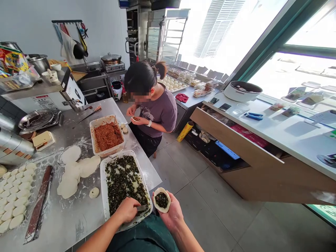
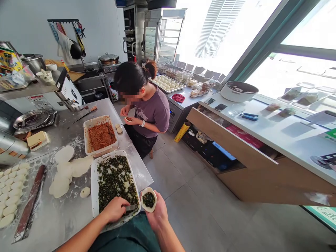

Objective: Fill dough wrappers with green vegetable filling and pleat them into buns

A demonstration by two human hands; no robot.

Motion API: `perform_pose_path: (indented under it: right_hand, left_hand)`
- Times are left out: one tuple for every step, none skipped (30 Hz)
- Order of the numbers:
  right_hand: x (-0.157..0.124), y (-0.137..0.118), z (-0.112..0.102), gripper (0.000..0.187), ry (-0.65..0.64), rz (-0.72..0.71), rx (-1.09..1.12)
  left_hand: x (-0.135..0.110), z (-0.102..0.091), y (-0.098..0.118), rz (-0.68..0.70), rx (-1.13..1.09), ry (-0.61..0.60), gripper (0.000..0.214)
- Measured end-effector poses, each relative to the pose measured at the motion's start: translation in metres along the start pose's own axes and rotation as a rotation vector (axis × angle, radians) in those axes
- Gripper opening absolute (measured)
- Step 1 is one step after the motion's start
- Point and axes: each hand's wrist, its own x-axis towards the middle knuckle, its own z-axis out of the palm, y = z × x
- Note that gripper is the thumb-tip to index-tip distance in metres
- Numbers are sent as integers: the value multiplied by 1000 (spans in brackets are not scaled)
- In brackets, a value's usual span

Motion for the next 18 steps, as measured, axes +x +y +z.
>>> perform_pose_path:
  right_hand:
    - [2, -1, -1, 16, 16, -13, 3]
    - [3, -2, -3, 15, 32, -28, 6]
    - [5, -3, -3, 14, 47, -44, 9]
    - [6, -4, -4, 13, 57, -60, 12]
    - [6, -4, -3, 13, 64, -72, 15]
    - [7, -4, -1, 13, 65, -81, 19]
    - [7, -3, 2, 13, 61, -83, 24]
    - [6, 0, 7, 14, 50, -78, 27]
    - [5, 3, 13, 14, 34, -66, 30]
    - [4, 7, 20, 15, 14, -51, 32]
    - [3, 10, 29, 16, -6, -36, 35]
    - [2, 14, 38, 17, -25, -24, 38]
    - [0, 17, 47, 18, -46, -11, 45]
    - [-1, 20, 56, 19, -69, 0, 59]
    - [-3, 21, 65, 20, -92, 9, 80]
    - [-4, 22, 72, 20, -114, 14, 106]
    - [-6, 21, 78, 19, -130, 10, 132]
    - [-7, 21, 83, 18, -137, -2, 150]
  left_hand:
    - [-1, -3, -1, 4, -60, -11, 35]
    - [-3, -5, -1, 4, -120, -21, 38]
    - [-6, -9, -1, 2, -175, -30, 41]
    - [-12, -13, -1, 2, -224, -34, 44]
    - [-18, -17, 2, 6, -266, -31, 47]
    - [-27, -22, 6, 16, -299, -20, 48]
    - [-36, -27, 12, 28, -326, -7, 48]
    - [-45, -32, 19, 48, -347, 30, 47]
    - [-54, -35, 27, 83, -355, 93, 46]
    - [-61, -37, 35, 130, -346, 183, 45]
    - [-67, -37, 43, 192, -310, 292, 45]
    - [-71, -35, 49, 260, -245, 408, 45]
    - [-72, -31, 53, 328, -151, 520, 47]
    - [-73, -26, 54, 386, -37, 613, 50]
    - [-72, -22, 53, 426, 81, 681, 54]
    - [-71, -18, 51, 448, 188, 740, 57]
    - [-70, -16, 48, 459, 279, 788, 60]
    - [-70, -15, 46, 466, 345, 821, 61]
